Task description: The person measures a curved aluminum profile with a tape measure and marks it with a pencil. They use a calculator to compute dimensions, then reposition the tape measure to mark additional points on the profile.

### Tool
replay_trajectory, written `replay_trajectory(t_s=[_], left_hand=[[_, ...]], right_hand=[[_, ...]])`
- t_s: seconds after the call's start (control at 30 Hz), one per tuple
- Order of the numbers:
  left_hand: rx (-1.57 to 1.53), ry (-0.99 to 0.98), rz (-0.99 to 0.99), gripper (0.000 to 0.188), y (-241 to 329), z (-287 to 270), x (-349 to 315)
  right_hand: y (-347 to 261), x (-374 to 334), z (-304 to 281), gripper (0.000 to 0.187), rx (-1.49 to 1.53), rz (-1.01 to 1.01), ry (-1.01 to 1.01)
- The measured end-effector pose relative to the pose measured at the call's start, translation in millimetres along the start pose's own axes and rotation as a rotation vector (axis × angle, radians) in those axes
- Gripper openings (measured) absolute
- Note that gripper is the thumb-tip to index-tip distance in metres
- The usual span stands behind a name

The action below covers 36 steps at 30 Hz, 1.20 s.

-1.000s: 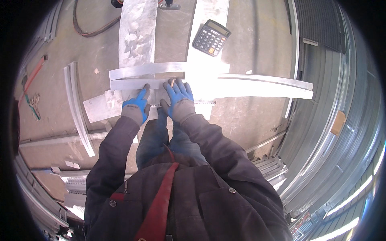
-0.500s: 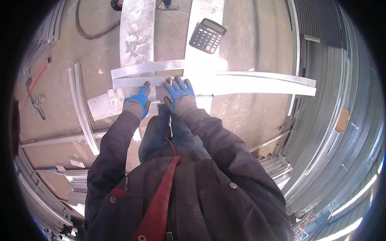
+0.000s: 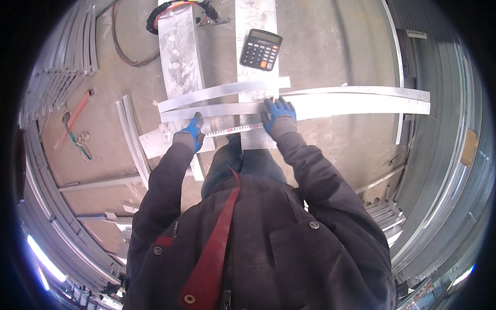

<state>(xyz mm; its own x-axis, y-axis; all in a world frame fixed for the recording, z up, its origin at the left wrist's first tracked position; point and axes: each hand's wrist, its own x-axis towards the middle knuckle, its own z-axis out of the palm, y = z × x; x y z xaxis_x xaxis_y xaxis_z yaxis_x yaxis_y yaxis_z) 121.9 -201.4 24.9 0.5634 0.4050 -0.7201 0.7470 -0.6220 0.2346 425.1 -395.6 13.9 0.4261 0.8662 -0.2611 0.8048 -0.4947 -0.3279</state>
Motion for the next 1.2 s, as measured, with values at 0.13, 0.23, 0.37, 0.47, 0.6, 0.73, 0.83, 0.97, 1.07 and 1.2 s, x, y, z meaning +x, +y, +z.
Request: replay_trajectory(t_s=[0.13, 0.23, 0.37, 0.47, 0.6, 0.73, 0.83, 0.97, 1.07, 1.2], left_hand=[[-0.020, -0.001, -0.012, 0.027, 1, -1, 0], [-0.069, 0.014, -0.021, 0.026, 2, 2, 0], [-0.103, 0.037, -0.016, 0.026, 3, 9, 0], [-0.154, 0.082, -0.001, 0.025, 6, 15, -2], [-0.166, 0.058, 0.018, 0.027, 4, 19, -4], [-0.174, 0.139, 0.078, 0.033, -11, 23, -9], [-0.166, 0.129, 0.054, 0.033, -37, 24, -16], [-0.084, 0.115, 0.025, 0.031, -72, 19, -26], [-0.039, 0.088, 0.058, 0.028, -85, 15, -26], [-0.013, 0.024, 0.040, 0.027, -84, 17, -27]], right_hand=[[52, -6, 1, 0.062, 0.029, 0.276, 0.004], [83, 2, 19, 0.067, 0.435, 0.600, -0.184], [100, 9, 51, 0.060, 0.543, 0.612, -0.134], [103, 14, 53, 0.060, 0.574, 0.629, -0.067], [86, 21, 25, 0.055, 0.605, 0.685, -0.001], [38, 7, -12, 0.061, 0.152, 0.605, 0.179], [-19, 1, -26, 0.058, 0.137, 0.254, 0.253], [-126, 1, 4, 0.063, 0.209, -0.163, 0.008], [-185, 3, 35, 0.072, 0.161, -0.308, -0.122], [-220, 9, 63, 0.076, -0.005, -0.324, -0.174]])
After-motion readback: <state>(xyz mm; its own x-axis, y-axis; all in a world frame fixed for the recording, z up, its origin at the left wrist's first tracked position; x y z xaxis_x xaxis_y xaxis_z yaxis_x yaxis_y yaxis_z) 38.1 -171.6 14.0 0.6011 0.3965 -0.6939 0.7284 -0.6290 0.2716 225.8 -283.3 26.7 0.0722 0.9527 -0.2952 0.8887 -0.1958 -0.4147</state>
